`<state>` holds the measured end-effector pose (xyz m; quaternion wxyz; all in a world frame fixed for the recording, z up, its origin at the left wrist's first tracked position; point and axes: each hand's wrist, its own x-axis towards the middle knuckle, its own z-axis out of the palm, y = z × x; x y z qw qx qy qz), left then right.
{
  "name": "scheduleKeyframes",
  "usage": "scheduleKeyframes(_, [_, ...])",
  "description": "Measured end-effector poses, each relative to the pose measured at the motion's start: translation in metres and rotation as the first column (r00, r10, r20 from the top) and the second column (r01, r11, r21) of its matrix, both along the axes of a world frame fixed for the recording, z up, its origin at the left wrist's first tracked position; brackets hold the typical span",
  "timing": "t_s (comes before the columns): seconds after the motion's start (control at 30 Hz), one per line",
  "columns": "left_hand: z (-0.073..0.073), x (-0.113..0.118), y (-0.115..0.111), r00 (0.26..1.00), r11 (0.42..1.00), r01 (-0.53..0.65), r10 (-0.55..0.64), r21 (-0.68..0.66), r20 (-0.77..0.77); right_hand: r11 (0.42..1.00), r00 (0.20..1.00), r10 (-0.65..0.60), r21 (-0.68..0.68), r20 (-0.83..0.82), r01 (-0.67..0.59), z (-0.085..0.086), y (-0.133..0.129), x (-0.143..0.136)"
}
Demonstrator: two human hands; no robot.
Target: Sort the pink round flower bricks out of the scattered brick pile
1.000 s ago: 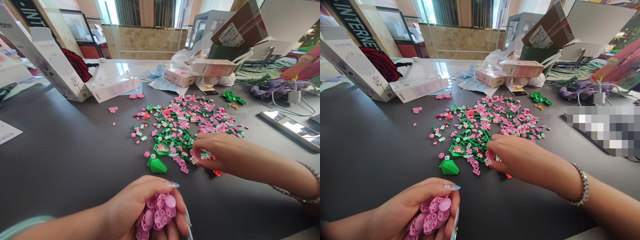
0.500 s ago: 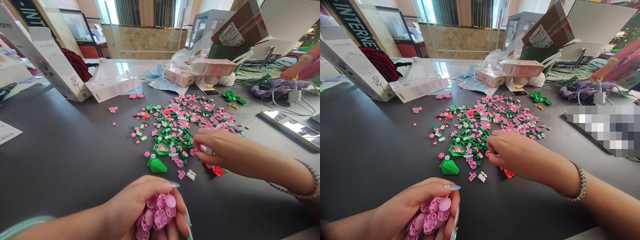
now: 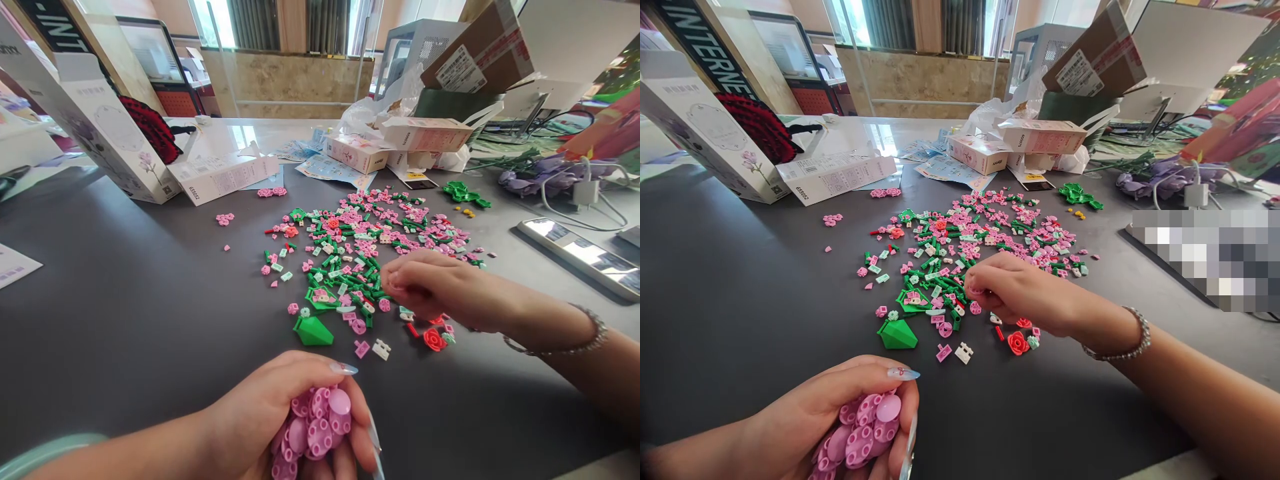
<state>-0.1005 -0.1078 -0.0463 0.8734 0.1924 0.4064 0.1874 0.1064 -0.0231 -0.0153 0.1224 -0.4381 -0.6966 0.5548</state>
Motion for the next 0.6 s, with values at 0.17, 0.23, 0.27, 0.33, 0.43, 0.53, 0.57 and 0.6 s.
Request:
scheduleKeyframes(0.17, [-0.001,-0.001,-0.001,1.000,1.000,0.012,-0.012,0.004,0.011,0.937,0.959,-0.141,-0.346,-0.245,0.049,-0.009,0.005,0.002])
scheduleKeyframes(0.23, [-0.001,-0.001,-0.001,1.000,1.000,0.000,0.000,0.009,0.004,0.923,0.948,-0.170,-0.381,-0.270,0.057,-0.008,0.006,0.001])
scheduleKeyframes(0.27, [-0.001,-0.001,-0.001,1.000,1.000,0.001,-0.001,0.012,0.006,0.921,0.945,-0.180,-0.385,-0.271,0.065,-0.007,0.006,0.001])
scheduleKeyframes(0.33, [-0.002,-0.001,0.000,1.000,1.000,0.008,-0.008,0.016,0.016,0.921,0.946,-0.193,-0.381,-0.260,0.083,-0.004,0.007,0.000])
scheduleKeyframes(0.43, [-0.004,-0.001,0.001,0.999,1.000,0.026,-0.027,0.016,0.037,0.949,0.964,-0.167,-0.300,-0.208,0.099,-0.002,0.009,0.001])
scheduleKeyframes(0.53, [-0.006,-0.002,0.001,0.999,0.999,0.018,-0.019,0.032,0.041,0.996,0.996,-0.087,-0.023,-0.038,0.086,-0.001,0.011,0.006])
scheduleKeyframes(0.57, [-0.006,-0.002,0.001,0.999,0.999,0.016,-0.018,0.032,0.042,0.995,0.998,-0.060,0.084,0.036,0.057,-0.001,0.012,0.008])
scheduleKeyframes(0.6, [-0.006,-0.002,0.000,0.999,0.999,0.011,-0.013,0.034,0.044,0.984,0.994,-0.041,0.177,0.106,0.021,-0.001,0.013,0.010])
